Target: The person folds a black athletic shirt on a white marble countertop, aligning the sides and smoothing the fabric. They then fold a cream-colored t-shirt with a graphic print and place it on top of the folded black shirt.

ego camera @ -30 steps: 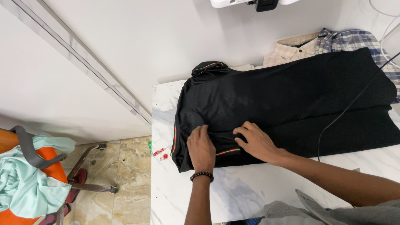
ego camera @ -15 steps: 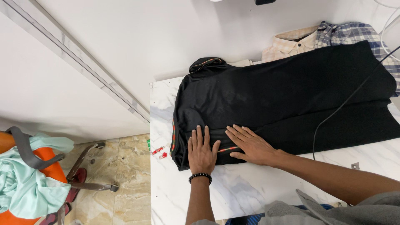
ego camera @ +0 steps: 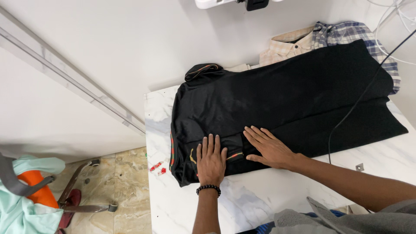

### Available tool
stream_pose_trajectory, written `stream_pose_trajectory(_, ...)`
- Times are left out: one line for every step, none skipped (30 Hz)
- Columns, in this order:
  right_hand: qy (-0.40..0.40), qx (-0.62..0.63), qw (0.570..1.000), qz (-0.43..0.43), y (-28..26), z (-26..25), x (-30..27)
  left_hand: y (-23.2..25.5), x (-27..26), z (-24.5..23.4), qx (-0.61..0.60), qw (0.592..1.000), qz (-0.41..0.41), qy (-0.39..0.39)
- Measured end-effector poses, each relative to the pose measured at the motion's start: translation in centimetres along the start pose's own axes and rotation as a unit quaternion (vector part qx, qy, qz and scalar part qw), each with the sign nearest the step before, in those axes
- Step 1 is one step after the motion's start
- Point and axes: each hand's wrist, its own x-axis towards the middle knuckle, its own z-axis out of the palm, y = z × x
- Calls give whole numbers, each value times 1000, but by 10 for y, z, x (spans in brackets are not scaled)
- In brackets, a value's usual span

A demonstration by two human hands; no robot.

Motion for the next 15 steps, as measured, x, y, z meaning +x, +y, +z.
stream_pose_trajectory(6,7,1000,4,5,-1,0,3,4,-1,-12,1000,-11,2)
stream_pose_trajectory(13,13,1000,8,11,-4,1,5,10,-3,-38,999,-30,-3)
stream_pose_trajectory(54,35,998,28,18,-8,3,4,18,-7,-63,997,-51,-6)
stream_pose_trajectory(95,57,993,49,28,-15,4,2,27,-11,-87,994,-73,-9)
stream_pose_trajectory(136,77,985,71,40,-23,4,1,36,-15,-99,992,-82,-16)
stream_pose_trajectory(181,110,971,110,55,-32,5,-2,46,-18,-112,989,-91,-24)
stream_pose_trajectory(226,141,952,148,72,-42,5,-4,57,-21,-125,987,-99,-31)
stream_pose_trajectory(254,133,942,176,92,-54,5,-5,70,-23,-144,985,-95,-11)
stream_pose_trajectory(281,126,930,203,112,-66,6,-7,83,-25,-164,982,-92,10)
stream_pose_trajectory(294,120,919,234,132,-77,6,-7,96,-26,-183,979,-89,30)
stream_pose_trajectory(307,114,907,264,152,-86,7,-7,109,-26,-203,973,-103,24)
stream_pose_trajectory(304,112,901,290,172,-96,7,-7,123,-25,-223,968,-118,18)
stream_pose_trajectory(299,110,894,314,192,-104,8,-6,138,-23,-241,961,-134,11)
stream_pose_trajectory(294,101,893,325,210,-109,9,-2,154,-20,-243,963,-118,8)
stream_pose_trajectory(289,93,892,334,227,-113,12,0,169,-16,-244,964,-105,6)
